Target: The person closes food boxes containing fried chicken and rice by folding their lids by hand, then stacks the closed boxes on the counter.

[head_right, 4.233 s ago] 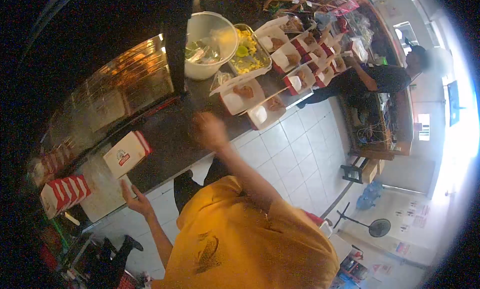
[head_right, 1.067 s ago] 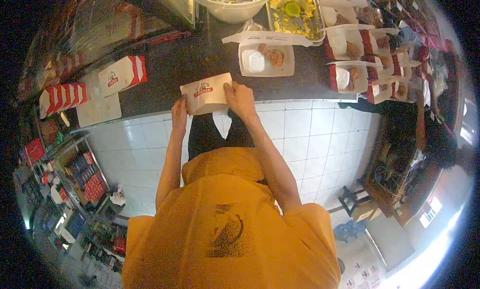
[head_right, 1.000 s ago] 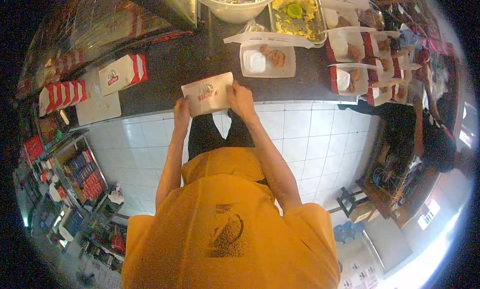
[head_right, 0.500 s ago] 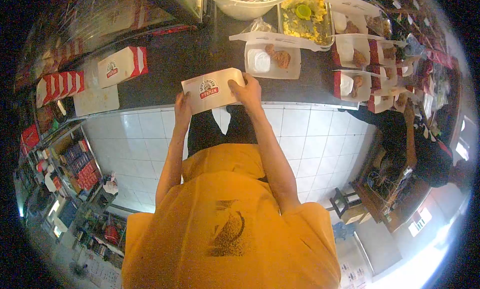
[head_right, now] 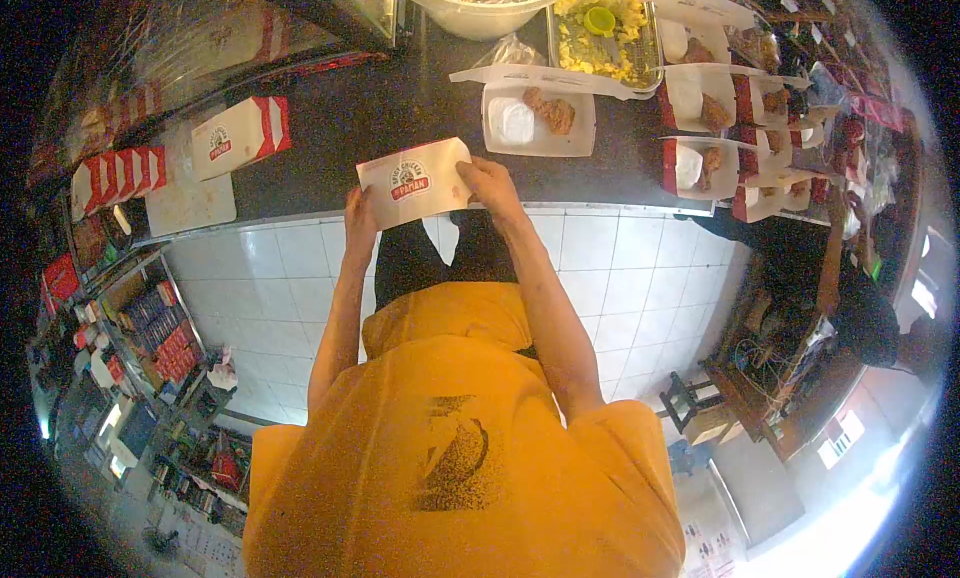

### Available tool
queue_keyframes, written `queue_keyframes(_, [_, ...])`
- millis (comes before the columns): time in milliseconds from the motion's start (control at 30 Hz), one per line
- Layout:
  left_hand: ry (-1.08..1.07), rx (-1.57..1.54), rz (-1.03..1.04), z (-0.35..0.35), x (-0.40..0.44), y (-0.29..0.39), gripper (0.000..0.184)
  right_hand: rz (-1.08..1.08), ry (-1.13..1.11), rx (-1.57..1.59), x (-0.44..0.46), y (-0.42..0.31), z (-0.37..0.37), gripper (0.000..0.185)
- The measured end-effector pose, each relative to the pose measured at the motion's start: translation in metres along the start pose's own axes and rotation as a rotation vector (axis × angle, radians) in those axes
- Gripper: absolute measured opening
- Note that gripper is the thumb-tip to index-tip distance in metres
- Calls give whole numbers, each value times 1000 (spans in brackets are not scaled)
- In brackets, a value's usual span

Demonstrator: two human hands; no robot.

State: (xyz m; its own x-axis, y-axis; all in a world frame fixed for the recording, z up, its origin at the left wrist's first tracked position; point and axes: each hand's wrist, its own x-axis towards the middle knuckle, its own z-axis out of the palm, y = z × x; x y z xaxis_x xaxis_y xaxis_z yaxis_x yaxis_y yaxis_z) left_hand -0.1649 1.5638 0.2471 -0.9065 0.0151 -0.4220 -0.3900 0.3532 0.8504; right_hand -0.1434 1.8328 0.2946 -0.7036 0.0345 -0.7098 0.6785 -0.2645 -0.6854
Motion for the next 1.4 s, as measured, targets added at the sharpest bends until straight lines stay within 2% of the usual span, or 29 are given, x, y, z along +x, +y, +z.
queue_keyframes(133, [23, 20, 39, 2, -5, 12, 39, -4, -98, 21, -5, -1, -2, 39])
queue_keyframes(233, [15, 32, 21, 0, -4, 11, 40, -13, -32, 36, -7, -2, -6, 43])
queue_keyframes(333, [-9, 6, -23, -2, 0, 8, 41, -8, -42, 722, -10, -5, -12, 39])
queue_keyframes(433, [-38, -46, -53, -6, 0, 4, 40, -73, -195, 865, -7, 16, -27, 40])
queue_keyframes(500, [-60, -88, -93, -7, 2, 2, 39, -164, 80, 379, -5, 26, -20, 40])
queue_keyframes(533, [-45, -96, -49, -6, 1, 2, 39, -205, 217, 136, -3, 30, -15, 40])
queue_keyframes(600, [-30, -106, 44, -6, -2, 1, 40, -191, 166, 128, 0, 36, -11, 39])
queue_keyframes(633, [-35, -128, -3, -6, -1, 1, 40, -184, 149, 130, 1, 40, -8, 39])
queue_keyframes(700, [-50, -165, -98, -6, 3, 2, 40, -226, 282, -71, 33, 75, -8, 37])
queue_keyframes(767, [-34, -127, -126, -7, 6, 1, 41, -181, 344, -136, 36, 65, -4, 38])
queue_keyframes(900, [-45, -127, -253, -12, 9, 7, 50, -240, 375, -166, 33, 63, -1, 36])
queue_keyframes(967, [-21, -179, -196, -8, 7, 11, 43, -297, 444, -246, 36, 65, 2, 36])
queue_keyframes(1000, [-16, -185, -193, -9, 6, 14, 43, -211, 398, -19, 30, 58, 12, 36])
queue_keyframes(1033, [-12, -188, -192, -11, 5, 16, 44, -308, 556, -201, 47, 75, 21, 35])
queue_keyframes(1133, [-25, -177, -188, -36, 24, -4, 43, -182, 390, -213, 22, 47, 32, 40])
queue_keyframes(1233, [-4, -153, -211, -48, 27, 1, 43, -192, 532, -326, 25, 54, 50, 42])
queue_keyframes(1367, [-37, -145, -263, -55, 30, 2, 45, -197, 306, -54, 17, 45, 30, 47])
queue_keyframes(1400, [-33, -126, -270, -55, 30, 4, 44, -238, 321, -60, 15, 47, 20, 48])
